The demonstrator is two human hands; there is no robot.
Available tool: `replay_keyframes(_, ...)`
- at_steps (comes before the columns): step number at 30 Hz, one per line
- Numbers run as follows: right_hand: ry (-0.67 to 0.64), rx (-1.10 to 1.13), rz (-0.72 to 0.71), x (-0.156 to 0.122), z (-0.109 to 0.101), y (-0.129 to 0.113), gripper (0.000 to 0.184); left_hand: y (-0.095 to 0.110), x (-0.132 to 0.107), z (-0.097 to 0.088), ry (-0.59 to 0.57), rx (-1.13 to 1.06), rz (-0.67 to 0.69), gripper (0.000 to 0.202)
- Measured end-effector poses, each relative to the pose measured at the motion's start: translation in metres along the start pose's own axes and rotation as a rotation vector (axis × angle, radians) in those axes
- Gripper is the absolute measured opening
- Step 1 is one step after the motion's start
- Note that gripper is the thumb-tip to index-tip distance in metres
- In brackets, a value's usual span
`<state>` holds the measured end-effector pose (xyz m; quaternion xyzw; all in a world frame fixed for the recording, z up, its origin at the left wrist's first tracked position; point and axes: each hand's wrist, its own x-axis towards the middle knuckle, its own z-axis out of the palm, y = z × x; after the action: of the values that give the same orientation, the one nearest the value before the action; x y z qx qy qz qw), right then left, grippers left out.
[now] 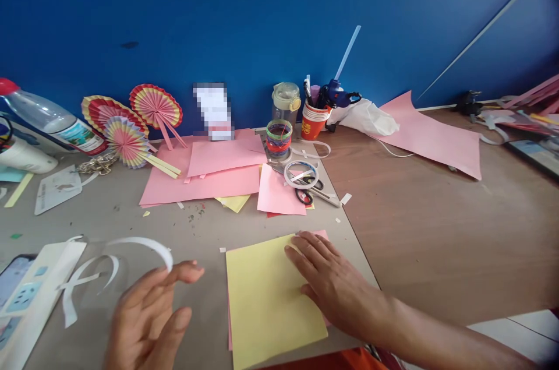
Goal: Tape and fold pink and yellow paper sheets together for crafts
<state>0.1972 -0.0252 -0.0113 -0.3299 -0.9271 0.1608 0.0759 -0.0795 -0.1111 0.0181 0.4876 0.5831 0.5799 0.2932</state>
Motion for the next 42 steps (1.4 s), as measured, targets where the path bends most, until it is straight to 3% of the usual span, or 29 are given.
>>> replay_keyframes(2, 0.014, -0.006, -0.028, 0.002, 0.003, -0.002, 0.055, -0.003, 0.001, 0.006, -0.110, 0.057, -0.012, 0.037)
replay_keyframes(5, 0.057, 0.033, -0.065, 0.003, 0.004, -0.005, 0.047, -0.013, -0.001, 0.012, -0.160, 0.119, -0.095, 0.038)
replay_keyframes(9, 0.076, 0.046, -0.037, 0.000, 0.005, -0.006, 0.040, -0.029, -0.005, 0.011, -0.287, 0.233, -0.082, 0.040)
replay_keyframes(15, 0.075, -0.058, 0.008, -0.003, 0.008, -0.005, 0.063, -0.053, -0.011, 0.010, -0.377, 0.403, -0.020, 0.046)
replay_keyframes(22, 0.165, -0.017, -0.028, -0.004, 0.019, -0.014, 0.054, -0.065, -0.006, 0.018, -0.404, 0.577, 0.183, 0.054)
replay_keyframes(28, 0.200, 0.210, 0.103, -0.002, 0.012, -0.011, 0.042, -0.070, -0.009, 0.017, -0.374, 0.487, 0.098, 0.057)
replay_keyframes(32, 0.183, 0.475, 0.305, -0.006, -0.022, 0.005, 0.038, -0.071, -0.011, 0.017, -0.344, 0.369, 0.040, 0.056)
replay_keyframes(35, 0.324, 0.691, 0.555, -0.004, -0.051, 0.029, 0.044, -0.066, -0.009, 0.018, -0.333, 0.349, 0.039, 0.051)
replay_keyframes(39, 0.552, 0.798, 0.557, 0.027, -0.065, 0.072, 0.050, -0.049, -0.006, 0.016, -0.333, 0.250, -0.024, 0.033)
replay_keyframes(42, 0.559, 0.637, 0.558, 0.060, -0.058, 0.097, 0.052, -0.034, -0.005, 0.014, -0.418, 0.108, -0.186, 0.013)
